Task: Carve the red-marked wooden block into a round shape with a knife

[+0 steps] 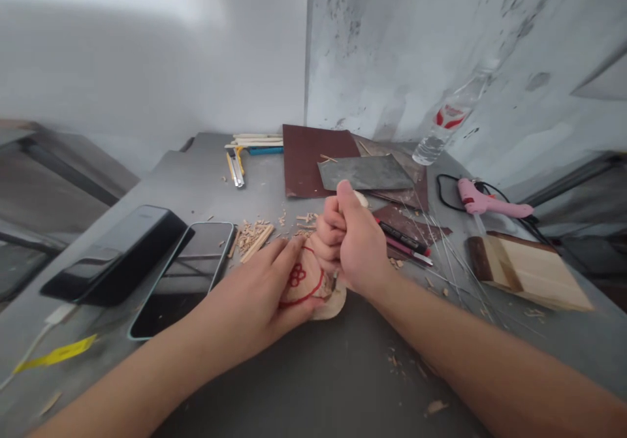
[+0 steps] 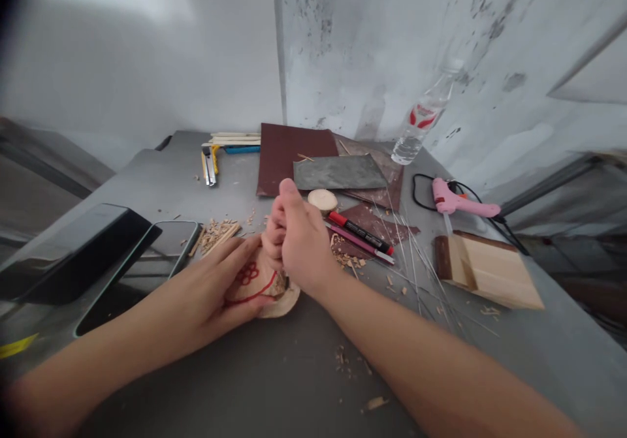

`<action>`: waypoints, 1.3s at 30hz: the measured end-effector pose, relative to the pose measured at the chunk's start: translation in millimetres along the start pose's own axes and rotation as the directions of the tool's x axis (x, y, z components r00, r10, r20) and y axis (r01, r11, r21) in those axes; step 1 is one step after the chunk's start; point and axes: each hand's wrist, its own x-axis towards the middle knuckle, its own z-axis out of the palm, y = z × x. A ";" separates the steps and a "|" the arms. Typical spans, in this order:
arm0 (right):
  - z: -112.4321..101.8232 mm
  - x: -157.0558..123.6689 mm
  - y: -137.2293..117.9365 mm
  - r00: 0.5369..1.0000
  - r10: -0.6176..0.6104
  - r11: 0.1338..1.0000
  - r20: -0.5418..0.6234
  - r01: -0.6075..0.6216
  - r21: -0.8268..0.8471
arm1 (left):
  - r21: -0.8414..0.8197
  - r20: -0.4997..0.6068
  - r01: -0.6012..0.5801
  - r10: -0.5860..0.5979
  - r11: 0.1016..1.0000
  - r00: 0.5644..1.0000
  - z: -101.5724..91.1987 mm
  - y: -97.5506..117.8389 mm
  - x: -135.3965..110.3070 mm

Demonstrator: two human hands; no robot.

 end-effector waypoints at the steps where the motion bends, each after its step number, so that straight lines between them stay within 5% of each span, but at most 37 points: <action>1: -1.9 1.9 -3.4 1.000 0.020 0.999 -0.007 -0.020 0.045 | 0.006 -0.009 -0.003 0.003 1.000 1.000 0.8 -0.9 -0.2; 11: 5.5 -2.6 -8.3 0.971 -0.028 0.999 0.236 0.037 -0.037 | -0.055 0.021 -0.002 0.004 0.998 1.000 -1.4 0.6 2.2; 19: 20.2 -8.5 -7.3 0.895 0.207 0.888 0.396 -0.002 -0.460 | -0.079 0.030 -0.098 0.101 0.992 0.994 -6.5 4.4 5.3; 23: 13.3 -5.7 1.7 0.962 0.060 0.934 0.265 0.040 -0.356 | -0.098 0.007 -0.041 0.041 0.994 0.999 -4.7 2.7 3.2; 26: 3.7 -4.6 1.3 0.965 -0.058 0.985 0.255 0.097 -0.142 | -0.072 0.018 -0.013 0.015 0.997 1.000 -2.4 0.3 1.2; 32: -1.0 -3.8 -16.6 0.916 -0.014 0.999 0.401 -0.001 0.036 | -0.059 -0.004 -0.016 0.016 0.998 1.000 -1.5 0.2 1.4; 39: 8.4 -7.6 -8.2 0.906 0.002 0.997 0.424 0.033 -0.074 | -0.118 -0.006 -0.021 0.021 0.993 1.000 -4.2 0.8 2.2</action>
